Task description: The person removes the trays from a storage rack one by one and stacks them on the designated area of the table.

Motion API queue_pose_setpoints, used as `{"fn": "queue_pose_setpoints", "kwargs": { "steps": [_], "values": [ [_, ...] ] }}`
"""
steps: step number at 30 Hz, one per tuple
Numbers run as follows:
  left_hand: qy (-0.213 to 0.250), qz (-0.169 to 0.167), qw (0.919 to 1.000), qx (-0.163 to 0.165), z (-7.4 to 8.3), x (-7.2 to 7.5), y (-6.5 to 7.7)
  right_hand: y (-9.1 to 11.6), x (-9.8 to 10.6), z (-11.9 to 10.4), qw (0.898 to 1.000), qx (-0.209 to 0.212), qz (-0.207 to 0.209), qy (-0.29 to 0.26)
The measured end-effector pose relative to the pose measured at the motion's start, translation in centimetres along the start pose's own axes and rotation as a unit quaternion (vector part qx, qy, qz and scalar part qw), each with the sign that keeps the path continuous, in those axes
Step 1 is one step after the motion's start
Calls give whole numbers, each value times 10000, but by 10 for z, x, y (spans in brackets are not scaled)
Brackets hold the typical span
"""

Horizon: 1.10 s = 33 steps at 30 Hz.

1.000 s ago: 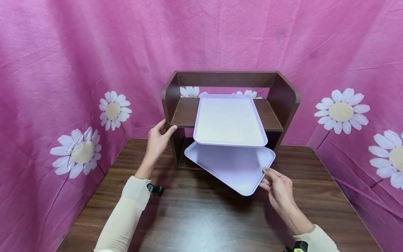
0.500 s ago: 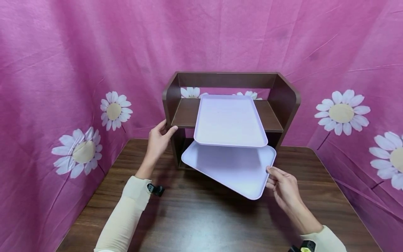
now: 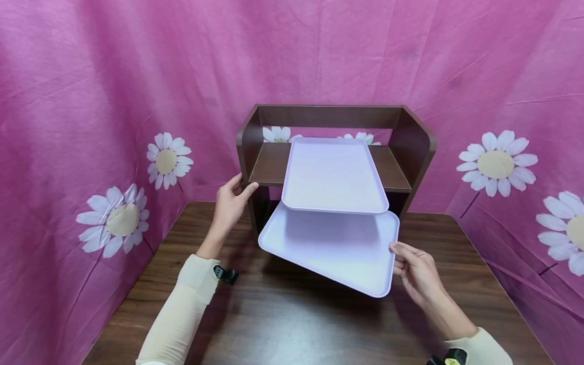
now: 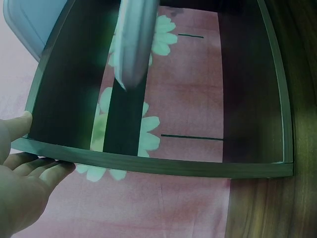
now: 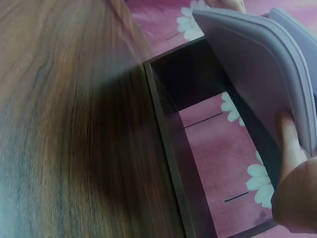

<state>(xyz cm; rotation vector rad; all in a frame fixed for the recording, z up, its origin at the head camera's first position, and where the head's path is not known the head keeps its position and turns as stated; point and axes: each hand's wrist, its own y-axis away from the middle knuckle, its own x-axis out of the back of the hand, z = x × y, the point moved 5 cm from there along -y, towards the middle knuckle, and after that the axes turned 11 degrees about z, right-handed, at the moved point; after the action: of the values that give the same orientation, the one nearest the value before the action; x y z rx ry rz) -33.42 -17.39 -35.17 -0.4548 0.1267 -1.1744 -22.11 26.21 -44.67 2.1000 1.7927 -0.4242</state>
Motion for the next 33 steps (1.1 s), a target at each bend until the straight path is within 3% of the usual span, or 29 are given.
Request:
{"fn": "queue_pose_setpoints", "kwargs": {
  "steps": [15,33],
  "values": [
    [-102,-37,9999,-25,3,1,1,5,12,0,9976,-70,-664,183],
    [-120,-55,9999,-12,4,2,-1,9,27,10,9912,-272,-1147,607]
  ]
}}
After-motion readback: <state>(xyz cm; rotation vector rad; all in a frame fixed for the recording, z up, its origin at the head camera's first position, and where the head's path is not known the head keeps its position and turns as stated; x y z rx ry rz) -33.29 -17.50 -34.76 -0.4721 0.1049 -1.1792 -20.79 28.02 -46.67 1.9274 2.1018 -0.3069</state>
